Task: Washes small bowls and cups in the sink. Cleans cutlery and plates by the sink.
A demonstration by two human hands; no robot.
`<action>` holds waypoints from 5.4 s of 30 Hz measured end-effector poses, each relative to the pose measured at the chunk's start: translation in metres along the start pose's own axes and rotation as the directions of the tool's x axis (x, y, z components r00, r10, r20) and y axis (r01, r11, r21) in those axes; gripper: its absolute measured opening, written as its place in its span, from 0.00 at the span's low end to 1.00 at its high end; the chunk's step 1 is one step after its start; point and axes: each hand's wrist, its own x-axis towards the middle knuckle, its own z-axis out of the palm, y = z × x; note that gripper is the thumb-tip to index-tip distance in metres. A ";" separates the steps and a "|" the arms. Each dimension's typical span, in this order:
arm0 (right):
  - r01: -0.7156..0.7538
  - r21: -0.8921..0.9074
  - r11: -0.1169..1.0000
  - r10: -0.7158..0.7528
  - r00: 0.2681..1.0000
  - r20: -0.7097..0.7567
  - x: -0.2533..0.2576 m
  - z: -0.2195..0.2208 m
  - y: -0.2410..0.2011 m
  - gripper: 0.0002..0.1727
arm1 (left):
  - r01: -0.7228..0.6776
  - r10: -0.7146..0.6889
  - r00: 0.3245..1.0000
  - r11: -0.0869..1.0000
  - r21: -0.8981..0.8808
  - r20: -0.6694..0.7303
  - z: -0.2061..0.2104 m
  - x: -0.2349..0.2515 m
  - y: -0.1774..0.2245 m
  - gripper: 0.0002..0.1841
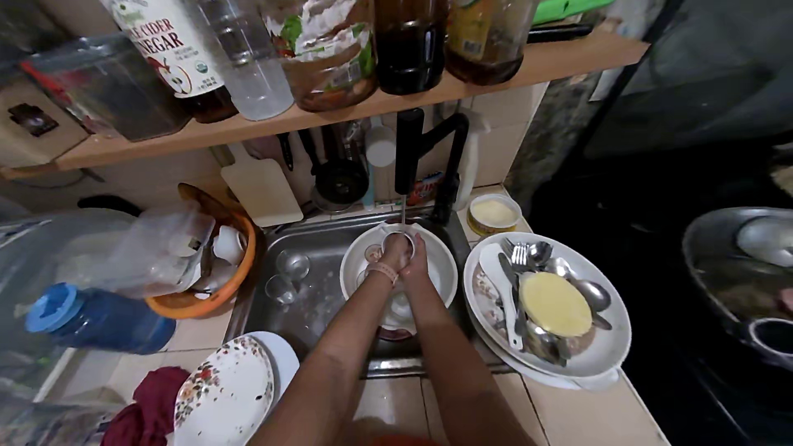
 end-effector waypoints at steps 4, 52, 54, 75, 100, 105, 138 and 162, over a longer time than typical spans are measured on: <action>-0.051 0.062 0.997 0.050 0.999 0.022 0.012 -0.005 0.003 0.26 | -0.241 0.156 0.970 0.706 0.666 0.185 -0.010 0.001 0.010 0.16; 0.443 -0.797 -0.412 0.435 0.863 0.255 0.041 -0.011 0.020 0.26 | 0.099 -0.054 0.995 0.455 0.885 -0.084 -0.164 0.034 -0.132 0.19; 0.413 -0.777 -0.475 0.421 0.882 0.211 0.049 -0.008 0.024 0.23 | 0.114 -0.061 0.993 0.463 0.879 -0.097 -0.164 0.036 -0.136 0.19; 0.393 -0.876 -0.280 0.054 0.917 0.395 0.045 -0.043 0.016 0.19 | -0.449 0.498 0.864 0.695 0.562 0.076 -0.115 0.021 -0.030 0.15; -0.154 -0.095 0.983 0.173 0.956 0.236 0.033 -0.051 -0.001 0.19 | -0.543 0.474 0.820 0.822 0.171 0.322 -0.055 0.023 -0.002 0.18; -0.261 -0.146 0.954 0.292 0.919 0.266 0.032 -0.052 -0.002 0.28 | -0.409 0.294 0.900 0.826 0.388 0.323 -0.069 0.003 0.009 0.20; -0.141 -0.015 0.990 0.141 0.989 0.030 0.028 -0.040 -0.001 0.21 | -0.250 0.236 0.968 0.885 0.392 0.086 -0.047 -0.002 0.013 0.29; 0.006 -0.453 0.892 -0.011 1.000 -0.007 0.044 -0.031 0.019 0.17 | -0.032 0.085 0.958 0.981 -0.190 0.275 -0.031 0.013 0.016 0.20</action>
